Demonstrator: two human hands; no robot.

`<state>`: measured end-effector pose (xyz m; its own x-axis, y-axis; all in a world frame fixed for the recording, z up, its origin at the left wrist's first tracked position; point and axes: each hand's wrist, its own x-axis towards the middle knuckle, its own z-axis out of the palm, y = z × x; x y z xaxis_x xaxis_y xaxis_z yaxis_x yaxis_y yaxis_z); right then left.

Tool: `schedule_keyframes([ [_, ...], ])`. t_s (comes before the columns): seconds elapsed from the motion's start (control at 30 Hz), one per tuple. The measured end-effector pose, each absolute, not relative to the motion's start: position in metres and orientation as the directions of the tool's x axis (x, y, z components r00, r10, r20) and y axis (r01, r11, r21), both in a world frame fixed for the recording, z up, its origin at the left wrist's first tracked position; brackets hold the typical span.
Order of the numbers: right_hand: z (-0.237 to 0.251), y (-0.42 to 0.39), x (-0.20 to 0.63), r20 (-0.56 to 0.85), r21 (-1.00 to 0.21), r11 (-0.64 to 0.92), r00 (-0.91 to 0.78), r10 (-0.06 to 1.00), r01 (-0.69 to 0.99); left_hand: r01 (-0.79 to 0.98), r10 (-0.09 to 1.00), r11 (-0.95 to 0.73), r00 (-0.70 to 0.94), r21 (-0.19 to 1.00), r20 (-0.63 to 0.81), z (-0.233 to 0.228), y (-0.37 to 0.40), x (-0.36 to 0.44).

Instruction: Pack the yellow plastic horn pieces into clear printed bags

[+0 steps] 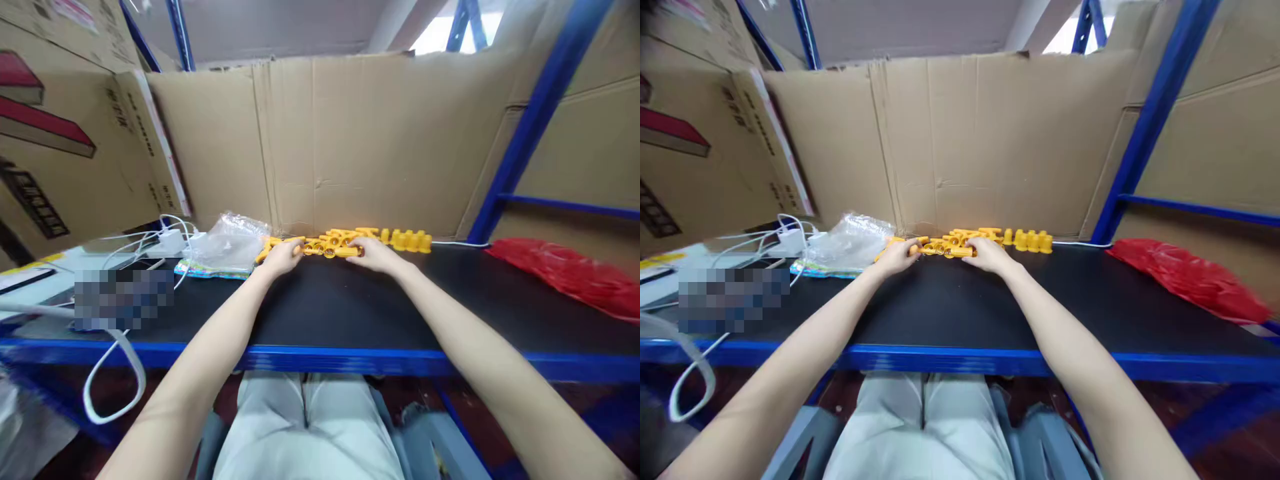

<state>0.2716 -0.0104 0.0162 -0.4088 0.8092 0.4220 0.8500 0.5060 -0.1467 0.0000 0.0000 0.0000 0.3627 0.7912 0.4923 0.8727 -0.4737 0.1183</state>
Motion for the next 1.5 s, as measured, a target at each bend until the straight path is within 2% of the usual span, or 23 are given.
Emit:
schedule_keyframes([
  [0.17, 0.012, -0.006, 0.270, 0.449, -0.160, 0.557, -0.443, 0.776, 0.815, 0.859, 0.775, -0.496, 0.372, 0.127, 0.511, 0.002, -0.004, 0.003],
  [0.47, 0.005, -0.007, 0.255, 0.534, -0.260, 0.609, -0.414, 0.737, 0.750, 0.820, 0.729, -0.559, 0.417, 0.120, 0.543, 0.004, -0.009, 0.016],
  [0.57, 0.000, -0.005, 0.252, 0.545, -0.326, 0.626, -0.400, 0.737, 0.708, 0.827, 0.737, -0.548, 0.406, 0.126, 0.541, 0.003, -0.009, 0.016],
  [0.67, -0.008, 0.001, 0.250, 0.553, -0.465, 0.621, -0.341, 0.760, 0.631, 0.828, 0.747, -0.543, 0.398, 0.143, 0.533, 0.002, -0.007, 0.013],
  [0.73, -0.013, 0.007, 0.250, 0.524, -0.580, 0.595, -0.304, 0.796, 0.557, 0.823, 0.746, -0.549, 0.404, 0.146, 0.529, 0.001, -0.005, 0.012],
  [0.83, -0.017, 0.014, 0.254, 0.436, -0.714, 0.547, -0.334, 0.836, 0.437, 0.816, 0.741, -0.558, 0.409, 0.149, 0.533, 0.000, -0.003, 0.011],
  [1.03, -0.007, 0.009, 0.265, 0.322, -0.862, 0.435, -0.380, 0.867, 0.261, 0.803, 0.702, -0.583, 0.424, 0.120, 0.572, -0.003, 0.000, 0.013],
  [1.33, 0.002, -0.003, 0.261, 0.198, -0.920, 0.301, -0.366, 0.909, 0.250, 0.793, 0.677, -0.598, 0.425, 0.113, 0.601, -0.003, -0.003, 0.017],
  [1.5, 0.007, -0.005, 0.260, 0.129, -0.909, 0.264, -0.385, 0.914, 0.322, 0.800, 0.699, -0.583, 0.401, 0.146, 0.593, -0.003, -0.002, 0.016],
])
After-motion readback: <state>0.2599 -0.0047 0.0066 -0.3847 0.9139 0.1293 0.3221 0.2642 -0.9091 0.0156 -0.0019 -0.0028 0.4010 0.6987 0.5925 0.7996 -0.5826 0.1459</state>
